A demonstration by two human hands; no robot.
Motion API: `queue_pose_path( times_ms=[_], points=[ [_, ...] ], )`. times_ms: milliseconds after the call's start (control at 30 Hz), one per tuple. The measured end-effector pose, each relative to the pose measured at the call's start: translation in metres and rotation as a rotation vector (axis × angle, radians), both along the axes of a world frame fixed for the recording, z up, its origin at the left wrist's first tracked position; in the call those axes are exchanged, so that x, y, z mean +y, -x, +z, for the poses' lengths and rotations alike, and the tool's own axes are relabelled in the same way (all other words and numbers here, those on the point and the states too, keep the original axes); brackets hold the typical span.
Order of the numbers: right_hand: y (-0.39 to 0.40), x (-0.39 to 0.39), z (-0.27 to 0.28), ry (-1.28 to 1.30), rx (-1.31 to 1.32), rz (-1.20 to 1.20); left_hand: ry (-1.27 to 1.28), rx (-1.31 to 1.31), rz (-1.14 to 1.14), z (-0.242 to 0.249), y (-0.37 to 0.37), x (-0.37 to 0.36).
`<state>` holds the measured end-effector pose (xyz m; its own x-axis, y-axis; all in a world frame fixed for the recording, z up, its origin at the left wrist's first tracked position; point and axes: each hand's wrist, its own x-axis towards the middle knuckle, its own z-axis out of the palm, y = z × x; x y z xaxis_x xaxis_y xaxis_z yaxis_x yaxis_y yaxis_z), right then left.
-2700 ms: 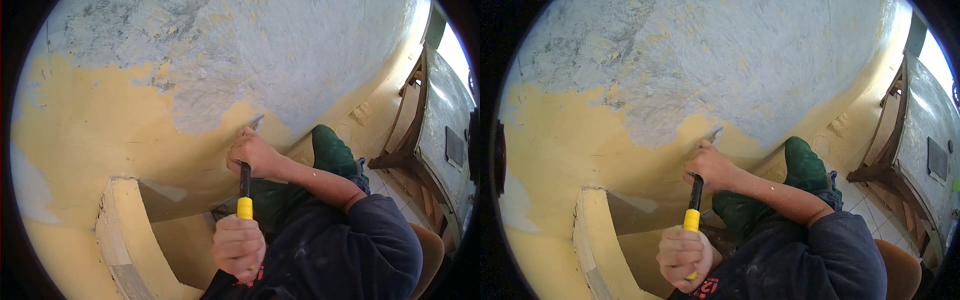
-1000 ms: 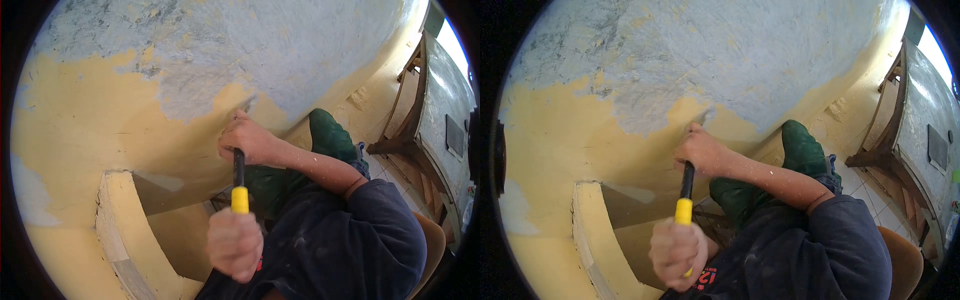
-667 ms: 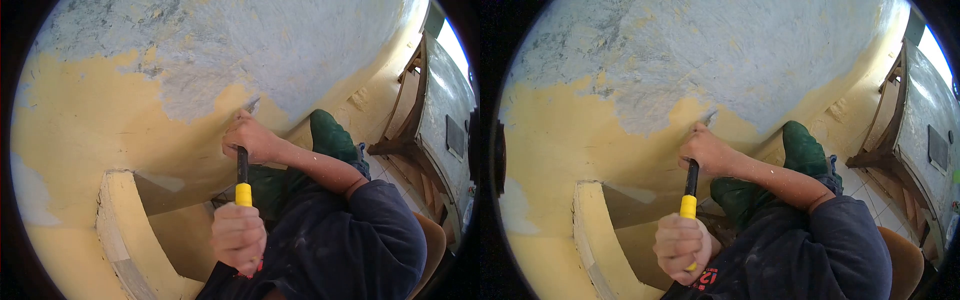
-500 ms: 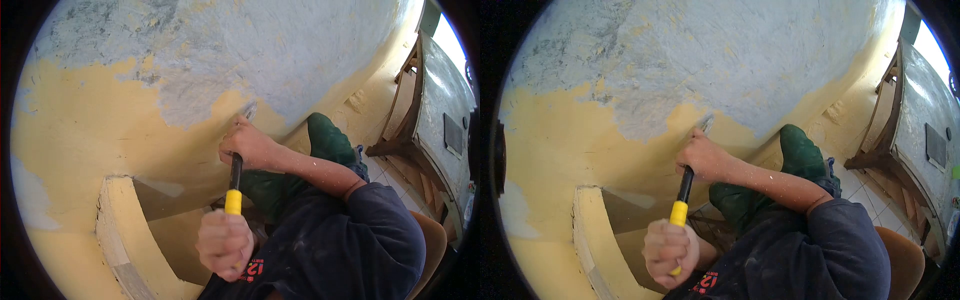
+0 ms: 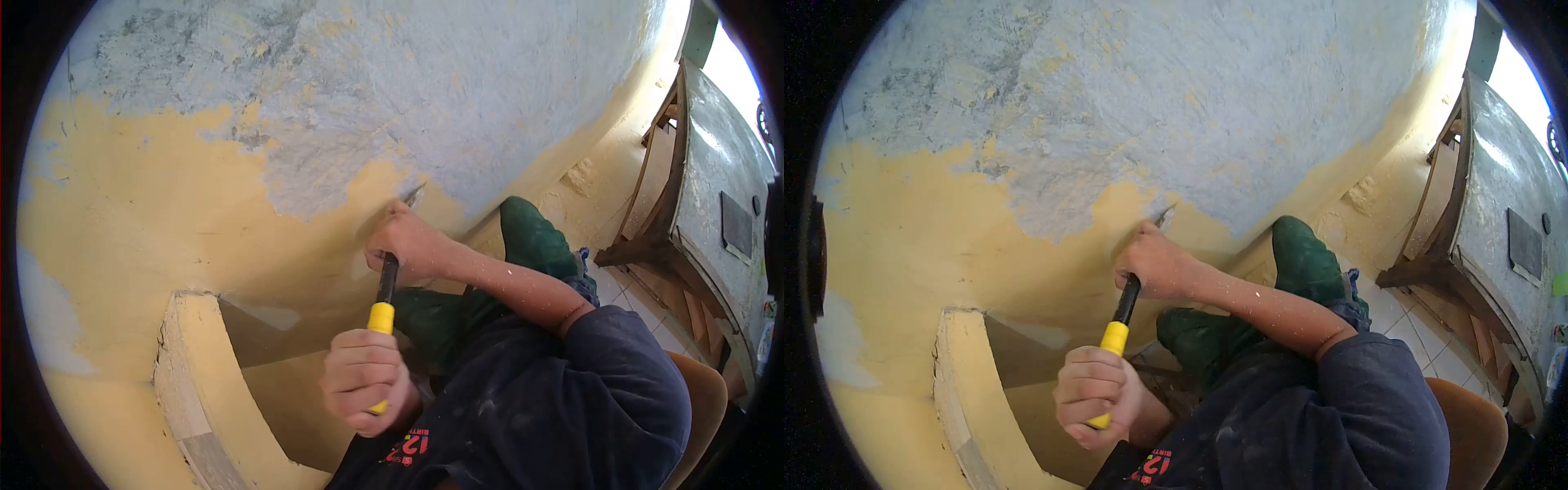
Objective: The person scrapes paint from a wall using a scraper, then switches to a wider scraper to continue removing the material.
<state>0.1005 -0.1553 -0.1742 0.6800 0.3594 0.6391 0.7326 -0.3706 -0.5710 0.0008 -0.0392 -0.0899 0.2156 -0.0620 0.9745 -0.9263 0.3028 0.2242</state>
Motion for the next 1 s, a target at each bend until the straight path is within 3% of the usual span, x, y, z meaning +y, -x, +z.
queue_pose_path(
  times_ms=[133,200,233,333,533,600,767,867,900,1000],
  points=[
    [0.013,0.004,0.017,-0.059,-0.012,0.017,0.147,0.017,0.058,0.010,0.017,-0.003],
    [0.012,0.006,0.015,-0.104,-0.051,0.041,0.091,-0.090,0.013,0.014,0.021,-0.009],
    [0.007,0.003,0.010,-0.061,-0.010,0.053,-0.005,-0.115,0.145,0.005,0.014,-0.007],
    [0.004,0.001,0.007,0.007,0.036,0.054,0.032,0.023,0.061,0.000,0.003,0.001],
    [0.004,0.006,0.001,-0.017,0.040,0.099,-0.111,-0.074,0.078,0.002,0.012,-0.003],
    [0.002,0.005,-0.003,0.012,0.093,0.091,-0.016,0.071,0.075,-0.001,0.001,0.004],
    [0.009,0.013,0.010,-0.058,0.017,0.091,0.047,-0.074,-0.021,0.012,0.016,-0.002],
    [0.000,0.010,-0.008,0.004,0.135,0.133,-0.037,0.035,0.005,-0.001,-0.003,0.007],
    [0.000,0.008,-0.006,0.008,0.133,0.124,0.063,0.057,-0.016,-0.003,-0.005,0.007],
    [0.007,0.011,0.003,0.021,0.103,0.087,0.048,-0.004,-0.024,0.006,0.014,0.005]
  ],
)
